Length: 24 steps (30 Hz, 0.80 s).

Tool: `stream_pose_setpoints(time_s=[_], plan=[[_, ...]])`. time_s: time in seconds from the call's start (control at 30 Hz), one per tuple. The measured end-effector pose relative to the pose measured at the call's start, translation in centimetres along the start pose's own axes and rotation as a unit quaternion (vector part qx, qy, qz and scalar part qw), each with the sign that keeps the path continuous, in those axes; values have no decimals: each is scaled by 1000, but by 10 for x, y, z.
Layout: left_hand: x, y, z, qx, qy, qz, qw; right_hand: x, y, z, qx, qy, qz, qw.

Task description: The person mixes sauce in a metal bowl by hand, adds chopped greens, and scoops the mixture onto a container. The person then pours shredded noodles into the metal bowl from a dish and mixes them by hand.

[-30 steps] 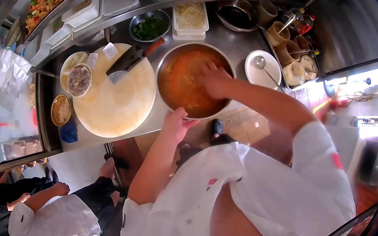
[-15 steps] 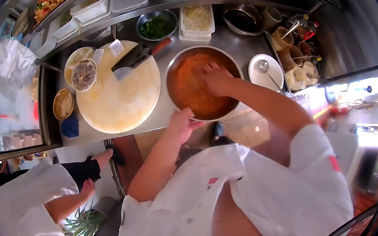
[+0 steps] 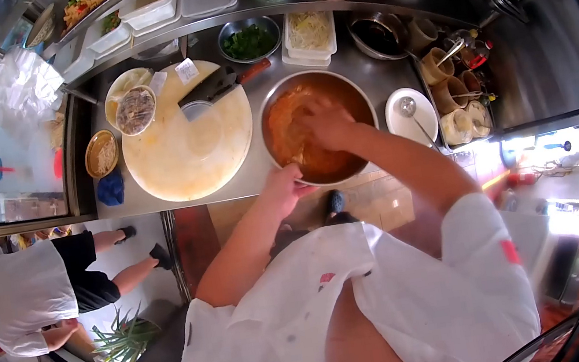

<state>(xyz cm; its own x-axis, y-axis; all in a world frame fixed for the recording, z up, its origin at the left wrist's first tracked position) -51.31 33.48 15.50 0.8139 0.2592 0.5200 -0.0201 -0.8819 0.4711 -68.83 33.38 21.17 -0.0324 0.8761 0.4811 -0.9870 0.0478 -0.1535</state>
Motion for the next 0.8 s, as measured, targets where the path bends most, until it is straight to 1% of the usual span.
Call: stream_pose_setpoints(time_s=[0.07, 0.1, 0.13, 0.17, 0.2, 0.23, 0.27, 0.33, 0.37, 0.4, 0.43, 0.5, 0.53, 0.6, 0.63, 0.7, 0.73, 0.8], plan=[[4, 8, 15, 27, -9, -1, 1000, 4, -13, -24, 17, -69, -11, 997], [0, 4, 16, 20, 5, -9, 1000, 7, -17, -33, 24, -104, -19, 994], [-9, -4, 12, 14, 18, -18, 1000, -3, -28, -37, 19, -155, 65, 986], [-14, -6, 2, 7, 30, -29, 999, -7, -19, -26, 10, -123, 40, 992], [-11, -6, -8, -1, 37, -10, 999, -11, -11, -16, 1, -91, 16, 996], [-7, -7, -4, 7, 27, -1, 1000, -13, -6, -9, -9, -63, -6, 998], [1, -3, 5, 16, 20, 6, 1000, -3, 2, 1, 15, -18, -11, 1000], [5, 3, 23, 28, -5, 5, 1000, 5, -15, -24, 60, -97, 17, 993], [2, 1, 20, 10, 5, -2, 1000, 9, -22, -38, 81, -139, 29, 987], [-4, -5, 12, -6, 15, -8, 1000, -1, -27, -41, -33, -158, 48, 986], [-11, -6, 5, -25, 22, -16, 999, -9, -16, -33, -47, -119, 32, 991], [-5, -9, 4, -6, 19, 6, 1000, -20, 4, -23, -75, -43, 2, 996], [5, -3, 10, 2, 15, 10, 1000, -16, 5, -35, 6, -31, 14, 999], [5, 5, 22, 14, -7, 6, 1000, 0, -1, -41, 165, 3, 33, 986], [2, 0, 21, 2, 1, 2, 1000, -3, -4, -50, 114, -58, 62, 990], [-8, -1, -1, -23, 12, -12, 1000, -2, -32, -9, 17, -176, 115, 978], [-2, 1, -10, -18, 10, -1, 1000, -26, 8, -35, -38, -40, 74, 996], [8, 3, 5, 3, 4, 13, 1000, 0, 3, -17, 3, -29, -7, 1000]])
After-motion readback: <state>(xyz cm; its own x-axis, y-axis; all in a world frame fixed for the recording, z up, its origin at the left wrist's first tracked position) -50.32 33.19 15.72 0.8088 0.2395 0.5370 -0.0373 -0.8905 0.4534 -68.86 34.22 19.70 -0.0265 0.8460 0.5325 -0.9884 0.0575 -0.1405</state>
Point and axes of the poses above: each hand's wrist, its own x-axis away from the middle knuckle, its own z-axis out of the back of the hand, y = z × x, the point moved 5 cm from there along -x, towards the middle knuckle, and after that the axes turned 15 degrees about -y, right-handed, at the moved point
